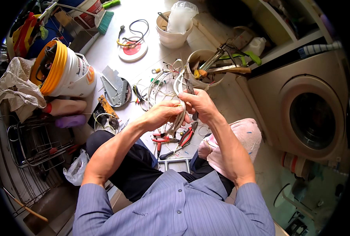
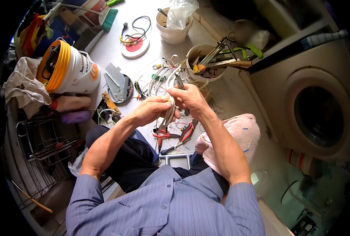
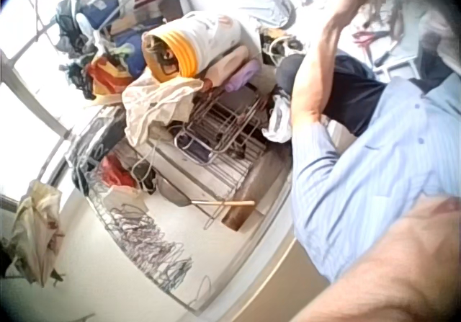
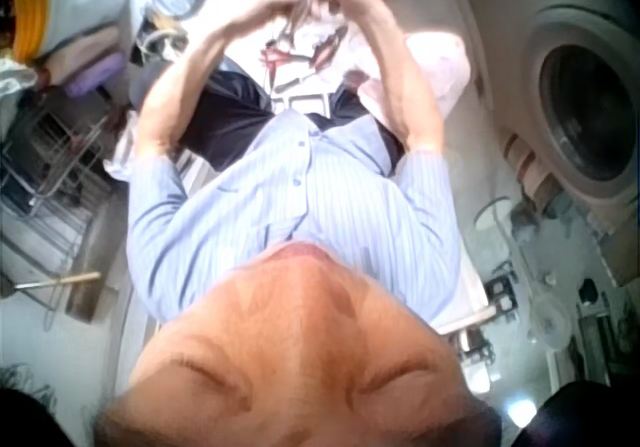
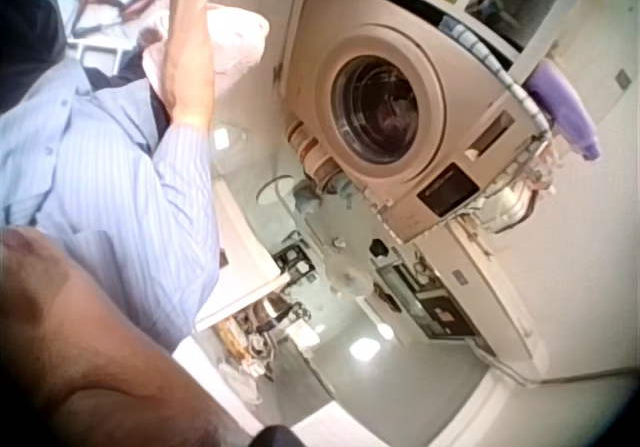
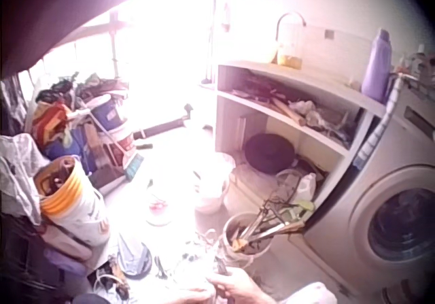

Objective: The person strips the insulation from the ends of several wires using pliers and twists the exposed copper ends of two wires together by hand while sitting on the floor.

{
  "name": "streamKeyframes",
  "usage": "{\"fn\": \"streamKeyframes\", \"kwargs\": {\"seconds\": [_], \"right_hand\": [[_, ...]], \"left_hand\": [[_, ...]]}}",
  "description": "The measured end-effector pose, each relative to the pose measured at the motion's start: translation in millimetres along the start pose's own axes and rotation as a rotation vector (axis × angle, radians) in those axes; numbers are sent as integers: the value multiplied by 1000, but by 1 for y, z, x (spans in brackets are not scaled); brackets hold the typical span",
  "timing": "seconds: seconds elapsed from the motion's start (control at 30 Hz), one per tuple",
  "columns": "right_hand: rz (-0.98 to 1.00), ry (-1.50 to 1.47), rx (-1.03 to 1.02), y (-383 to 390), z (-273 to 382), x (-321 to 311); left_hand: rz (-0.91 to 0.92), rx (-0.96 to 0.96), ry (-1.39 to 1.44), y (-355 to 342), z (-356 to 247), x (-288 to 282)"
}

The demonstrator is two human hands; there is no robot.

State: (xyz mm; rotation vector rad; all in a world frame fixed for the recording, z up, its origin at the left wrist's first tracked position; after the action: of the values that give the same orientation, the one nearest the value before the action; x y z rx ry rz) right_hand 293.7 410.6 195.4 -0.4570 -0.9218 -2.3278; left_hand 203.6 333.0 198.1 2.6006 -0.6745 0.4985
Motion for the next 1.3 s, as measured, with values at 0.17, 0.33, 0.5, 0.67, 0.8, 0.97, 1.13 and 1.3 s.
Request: {"fn": "streamKeyframes", "kwargs": {"seconds": [0.17,0.33,0.5,0.67,0.8,0.97,1.13,1.3], "right_hand": [[-28,-53,-119,4,19,-9],[-40,-163,-233,8,29,-22],[37,-126,-72,14,17,-10],[-7,-101,-97,13,14,-9],[-46,-27,-101,18,16,5],[-48,-19,-121,15,17,-4],[-74,-13,-204,16,36,-20],[-23,-38,-207,12,34,-35]], "left_hand": [[12,7,74,-9,-2,0],[-131,32,294,-4,-4,-17],[-152,121,380,-11,-4,-29],[-255,154,475,-12,-10,-40],[-327,142,477,-9,-10,-48],[-389,83,399,-8,-9,-51],[-394,-9,193,-5,-3,-52],[-328,-121,38,-3,-8,-34]]}}
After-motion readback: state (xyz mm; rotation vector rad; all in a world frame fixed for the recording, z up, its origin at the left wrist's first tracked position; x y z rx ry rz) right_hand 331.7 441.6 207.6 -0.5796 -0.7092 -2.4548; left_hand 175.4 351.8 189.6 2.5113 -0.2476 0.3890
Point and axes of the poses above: each hand's wrist, its own y-axis away from the middle knuckle, its own x-axis out of the palm, z = x × y, the point moved 8 cm from there along -y, towards the middle knuckle, and after that the axes turned 13 degrees about -y, right-handed, at the moved point
